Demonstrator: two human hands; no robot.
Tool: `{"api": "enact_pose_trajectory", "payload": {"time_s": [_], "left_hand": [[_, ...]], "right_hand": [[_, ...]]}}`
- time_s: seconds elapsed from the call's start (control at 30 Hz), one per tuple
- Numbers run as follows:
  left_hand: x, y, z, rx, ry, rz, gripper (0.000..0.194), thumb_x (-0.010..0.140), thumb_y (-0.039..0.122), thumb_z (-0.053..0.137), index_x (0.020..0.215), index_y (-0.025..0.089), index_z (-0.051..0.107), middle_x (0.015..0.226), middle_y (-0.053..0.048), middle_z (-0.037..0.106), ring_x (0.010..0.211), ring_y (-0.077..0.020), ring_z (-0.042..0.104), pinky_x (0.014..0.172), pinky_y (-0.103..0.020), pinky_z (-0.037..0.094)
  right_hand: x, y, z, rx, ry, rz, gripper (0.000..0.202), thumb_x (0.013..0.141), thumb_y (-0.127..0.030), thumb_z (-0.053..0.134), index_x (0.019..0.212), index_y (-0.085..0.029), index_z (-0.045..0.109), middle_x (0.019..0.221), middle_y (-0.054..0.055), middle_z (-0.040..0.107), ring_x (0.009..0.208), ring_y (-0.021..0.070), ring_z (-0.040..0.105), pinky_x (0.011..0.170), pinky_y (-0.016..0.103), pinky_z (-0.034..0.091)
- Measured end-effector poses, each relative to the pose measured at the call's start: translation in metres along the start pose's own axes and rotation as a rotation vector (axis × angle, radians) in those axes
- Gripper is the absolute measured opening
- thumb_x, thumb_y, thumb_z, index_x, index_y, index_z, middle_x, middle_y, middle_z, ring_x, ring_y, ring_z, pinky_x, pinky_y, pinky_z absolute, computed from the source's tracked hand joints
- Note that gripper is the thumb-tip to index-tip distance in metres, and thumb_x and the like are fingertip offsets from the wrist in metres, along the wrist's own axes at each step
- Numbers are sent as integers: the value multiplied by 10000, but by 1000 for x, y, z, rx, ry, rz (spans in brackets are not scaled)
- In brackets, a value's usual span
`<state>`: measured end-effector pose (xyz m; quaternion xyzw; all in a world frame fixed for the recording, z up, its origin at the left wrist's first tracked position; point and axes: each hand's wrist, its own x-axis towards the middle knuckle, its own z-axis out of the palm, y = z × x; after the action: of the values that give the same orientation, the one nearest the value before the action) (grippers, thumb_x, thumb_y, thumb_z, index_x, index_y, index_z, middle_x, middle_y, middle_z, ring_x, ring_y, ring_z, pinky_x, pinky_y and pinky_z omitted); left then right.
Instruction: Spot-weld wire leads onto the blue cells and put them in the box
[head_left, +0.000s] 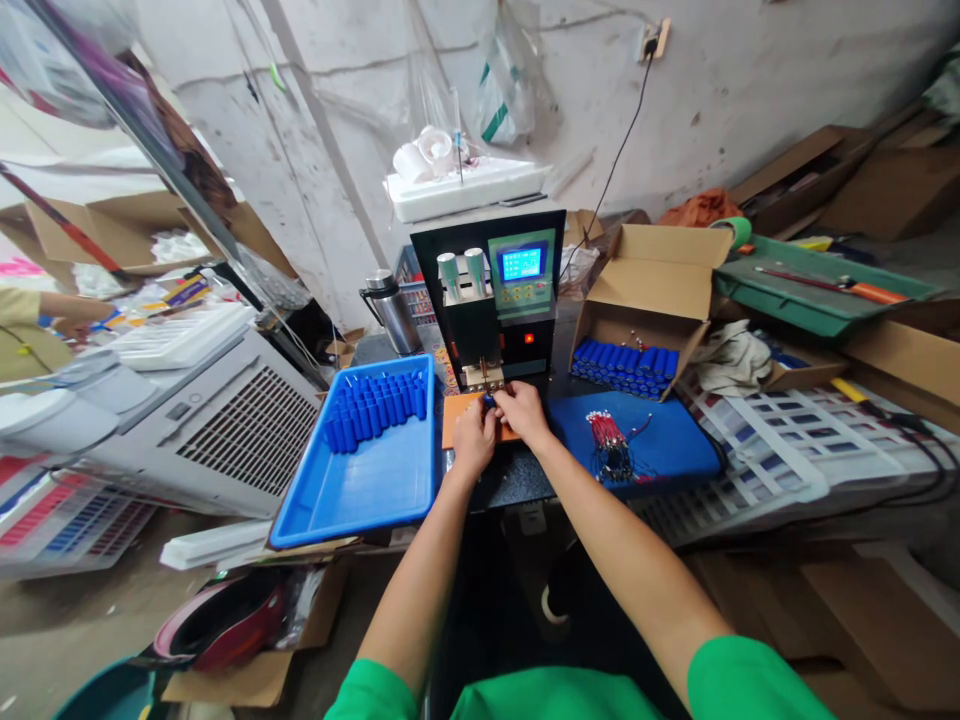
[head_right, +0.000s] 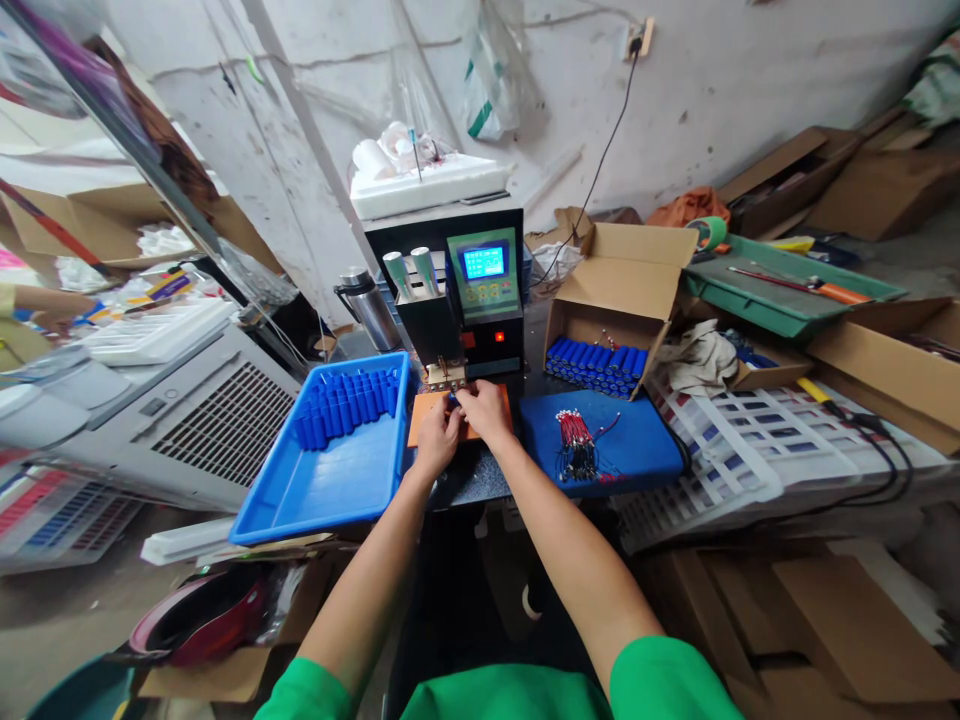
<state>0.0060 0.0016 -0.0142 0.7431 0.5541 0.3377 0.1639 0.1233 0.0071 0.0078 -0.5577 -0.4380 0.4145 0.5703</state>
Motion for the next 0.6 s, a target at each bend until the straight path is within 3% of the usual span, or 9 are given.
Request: {"api": "enact_pose_trajectory", "payload": {"time_s": [0.6], "left_hand": [[0,-1,0,-38,0,13,211,942,265,453,1080,192,594,979,-99,691,917,-235,651,804,-334,469]], "right_hand": [[-2,-1,0,20,-11,31,104,736,-278,595,696,-183,586,541,-26,605,490,133,590,431,198,460]]}}
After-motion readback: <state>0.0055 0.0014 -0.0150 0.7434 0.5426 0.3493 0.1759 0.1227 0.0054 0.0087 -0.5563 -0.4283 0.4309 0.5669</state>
